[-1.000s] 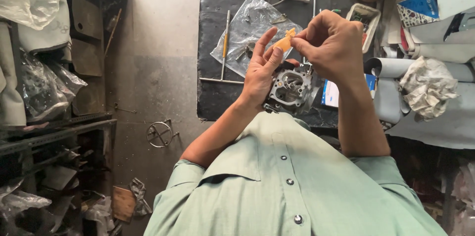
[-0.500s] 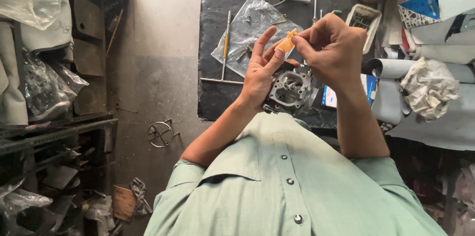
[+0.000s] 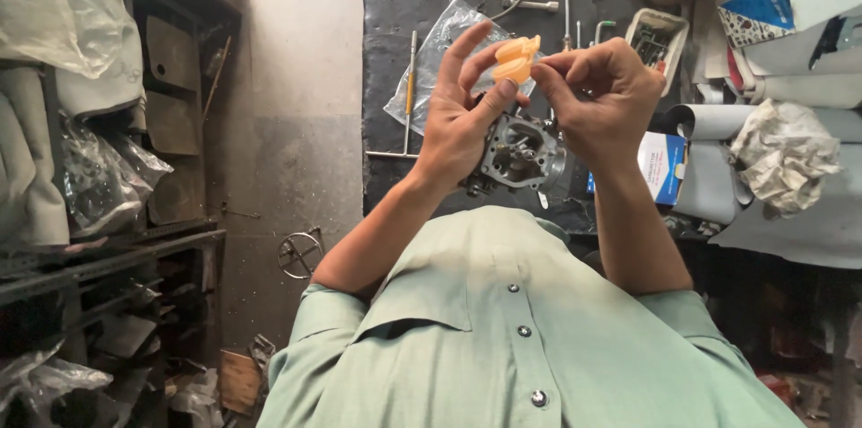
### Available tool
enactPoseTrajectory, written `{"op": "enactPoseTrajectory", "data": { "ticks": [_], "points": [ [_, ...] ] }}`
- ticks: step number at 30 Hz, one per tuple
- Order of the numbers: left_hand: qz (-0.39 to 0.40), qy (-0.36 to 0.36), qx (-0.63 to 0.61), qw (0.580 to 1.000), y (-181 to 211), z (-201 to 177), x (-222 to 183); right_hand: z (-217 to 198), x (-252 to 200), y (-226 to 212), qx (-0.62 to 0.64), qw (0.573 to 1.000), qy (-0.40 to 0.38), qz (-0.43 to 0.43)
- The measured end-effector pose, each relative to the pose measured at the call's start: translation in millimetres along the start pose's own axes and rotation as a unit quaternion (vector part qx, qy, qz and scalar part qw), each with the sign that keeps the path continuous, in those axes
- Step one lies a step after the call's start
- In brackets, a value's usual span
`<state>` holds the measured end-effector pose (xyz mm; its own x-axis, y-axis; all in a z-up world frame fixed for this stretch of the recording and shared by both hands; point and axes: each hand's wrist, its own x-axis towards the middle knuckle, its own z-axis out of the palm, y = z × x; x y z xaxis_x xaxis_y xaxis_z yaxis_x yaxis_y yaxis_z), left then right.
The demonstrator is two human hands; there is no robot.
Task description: The person assembles a carburetor by hand, inserting beige plastic components into the metal body, then attaching the float chamber and tightening screws. The person handles the carburetor body, plastic parts, and float chamber throughout the clip.
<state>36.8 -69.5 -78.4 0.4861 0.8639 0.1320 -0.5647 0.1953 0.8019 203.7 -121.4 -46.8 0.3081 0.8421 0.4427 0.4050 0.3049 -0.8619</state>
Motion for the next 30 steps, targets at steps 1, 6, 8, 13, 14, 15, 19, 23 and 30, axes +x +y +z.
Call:
{"op": "enactPoseTrajectory", "data": {
  "ticks": [1, 6, 8, 13, 14, 15, 19, 23, 30],
  "points": [
    [-0.001, -0.003, 0.001, 1.0, 2, 1, 1, -1, -1, 1, -0.001, 1.0, 0.004, 0.0],
    [0.014, -0.012, 0.048, 0.999, 12, 5, 3, -9, -2, 8, 0.173, 0.983, 0.039, 0.04],
    [0.01, -0.011, 0.053, 0.998, 13, 5, 3, -8, -6, 26, 0.265, 0.956, 0.065, 0.11],
    [0.007, -0.003, 0.062, 0.998, 4, -5, 3, -27, -22, 103, 0.419, 0.84, 0.124, 0.321],
    [0.01, -0.002, 0.05, 0.999, 1, -10, 3, -36, -26, 122, 0.404, 0.846, 0.145, 0.316],
    [0.011, -0.001, 0.038, 0.999, -2, -15, 1, -45, -35, 141, 0.388, 0.85, 0.168, 0.314],
    [0.006, 0.011, 0.057, 0.998, -3, -39, -5, -76, -74, 204, 0.355, 0.859, 0.18, 0.323],
    [0.034, 0.023, 0.027, 0.999, -5, -52, -4, -69, -97, 234, 0.361, 0.812, 0.213, 0.406],
    [-0.008, 0.078, 0.032, 0.996, -24, -63, 1, -19, -83, 302, 0.181, 0.876, 0.103, 0.434]
  ]
}}
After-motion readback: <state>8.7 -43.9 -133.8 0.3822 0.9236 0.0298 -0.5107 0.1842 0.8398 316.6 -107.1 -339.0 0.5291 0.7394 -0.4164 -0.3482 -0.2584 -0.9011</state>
